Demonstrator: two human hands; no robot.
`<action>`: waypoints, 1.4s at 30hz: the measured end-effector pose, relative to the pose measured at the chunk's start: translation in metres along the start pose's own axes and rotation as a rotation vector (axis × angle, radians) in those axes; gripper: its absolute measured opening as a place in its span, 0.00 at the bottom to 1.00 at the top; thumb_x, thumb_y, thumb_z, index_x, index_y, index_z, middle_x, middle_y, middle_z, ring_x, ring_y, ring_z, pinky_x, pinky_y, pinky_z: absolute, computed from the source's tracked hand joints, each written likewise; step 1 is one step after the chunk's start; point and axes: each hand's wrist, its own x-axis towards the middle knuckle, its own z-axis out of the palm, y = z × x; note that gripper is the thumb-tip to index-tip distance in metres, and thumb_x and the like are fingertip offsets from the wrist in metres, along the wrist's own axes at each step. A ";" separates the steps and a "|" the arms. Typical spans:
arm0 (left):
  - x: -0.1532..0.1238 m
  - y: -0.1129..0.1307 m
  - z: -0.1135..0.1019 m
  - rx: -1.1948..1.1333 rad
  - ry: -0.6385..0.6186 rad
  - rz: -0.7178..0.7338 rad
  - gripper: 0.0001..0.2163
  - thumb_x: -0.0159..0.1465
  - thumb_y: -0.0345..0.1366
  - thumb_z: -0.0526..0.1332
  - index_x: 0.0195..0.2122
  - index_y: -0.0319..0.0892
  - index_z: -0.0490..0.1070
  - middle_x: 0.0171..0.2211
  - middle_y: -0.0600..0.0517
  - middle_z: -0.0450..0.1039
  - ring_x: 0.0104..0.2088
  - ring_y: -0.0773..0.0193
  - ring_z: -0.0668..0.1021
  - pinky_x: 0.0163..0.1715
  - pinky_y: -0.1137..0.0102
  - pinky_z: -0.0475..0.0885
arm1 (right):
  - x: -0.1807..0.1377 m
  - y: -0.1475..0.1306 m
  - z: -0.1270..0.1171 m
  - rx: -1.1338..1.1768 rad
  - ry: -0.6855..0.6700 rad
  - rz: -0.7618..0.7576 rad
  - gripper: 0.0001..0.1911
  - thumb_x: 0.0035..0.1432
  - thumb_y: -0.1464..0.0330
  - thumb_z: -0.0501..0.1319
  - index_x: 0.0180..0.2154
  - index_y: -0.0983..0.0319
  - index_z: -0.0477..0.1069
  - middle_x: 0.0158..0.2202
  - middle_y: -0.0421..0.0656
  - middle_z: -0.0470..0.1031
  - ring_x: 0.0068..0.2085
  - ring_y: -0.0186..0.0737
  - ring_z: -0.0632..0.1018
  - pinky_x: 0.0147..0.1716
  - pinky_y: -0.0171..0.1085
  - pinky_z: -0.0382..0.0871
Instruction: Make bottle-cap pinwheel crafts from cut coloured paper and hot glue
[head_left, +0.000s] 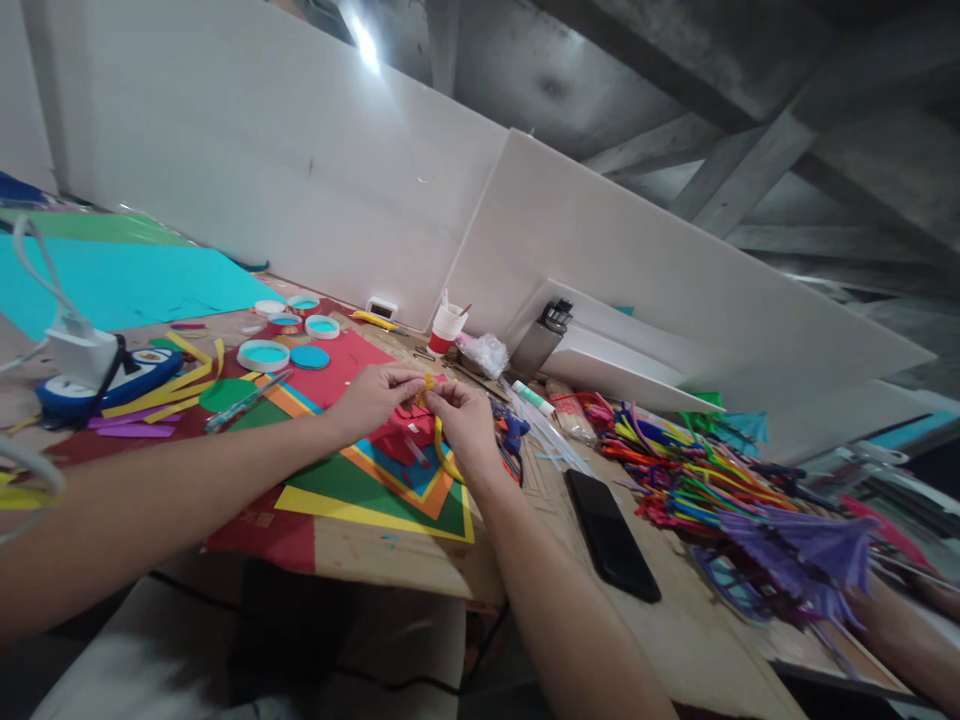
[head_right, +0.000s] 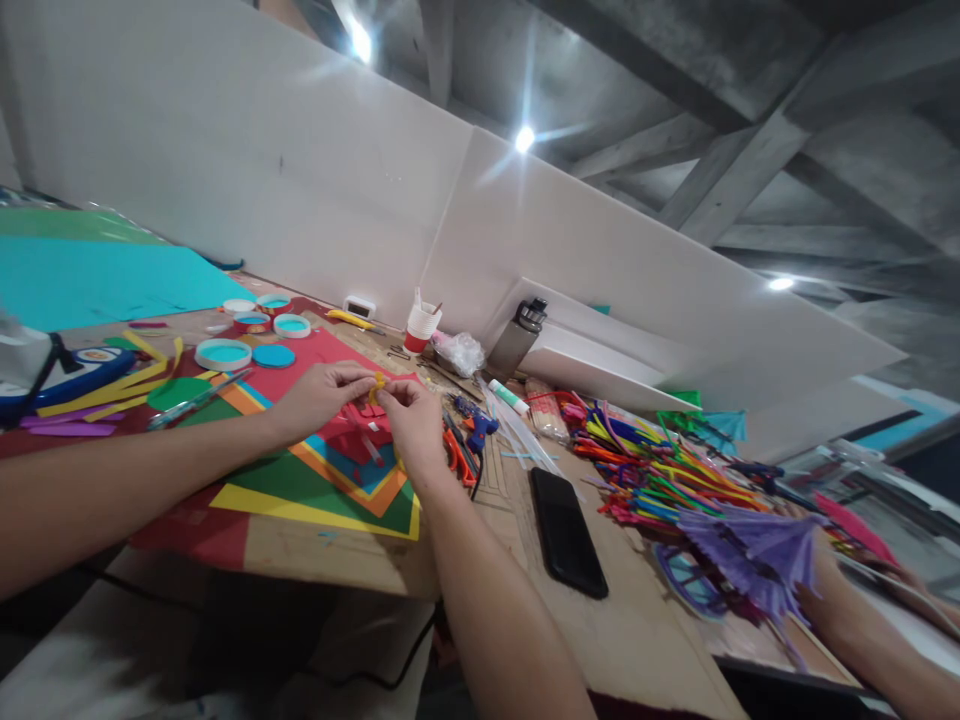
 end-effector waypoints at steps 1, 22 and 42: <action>0.000 0.000 0.000 0.021 0.008 0.011 0.15 0.60 0.45 0.59 0.32 0.39 0.77 0.27 0.52 0.71 0.28 0.66 0.73 0.31 0.72 0.68 | 0.000 0.000 0.000 0.000 0.001 -0.003 0.09 0.44 0.63 0.64 0.24 0.63 0.70 0.21 0.36 0.69 0.23 0.30 0.65 0.24 0.32 0.57; 0.001 0.000 -0.002 0.065 -0.024 0.056 0.15 0.62 0.44 0.56 0.26 0.40 0.74 0.26 0.53 0.71 0.29 0.65 0.73 0.33 0.71 0.67 | 0.001 0.001 -0.003 -0.046 -0.003 -0.025 0.09 0.44 0.63 0.64 0.26 0.63 0.71 0.21 0.37 0.70 0.23 0.31 0.66 0.25 0.33 0.59; -0.001 0.001 0.002 -0.015 -0.002 0.014 0.12 0.58 0.43 0.62 0.35 0.39 0.78 0.32 0.51 0.75 0.31 0.65 0.75 0.33 0.72 0.70 | 0.001 0.000 -0.002 -0.056 0.020 -0.016 0.12 0.42 0.61 0.66 0.26 0.63 0.70 0.21 0.37 0.70 0.23 0.30 0.66 0.23 0.32 0.57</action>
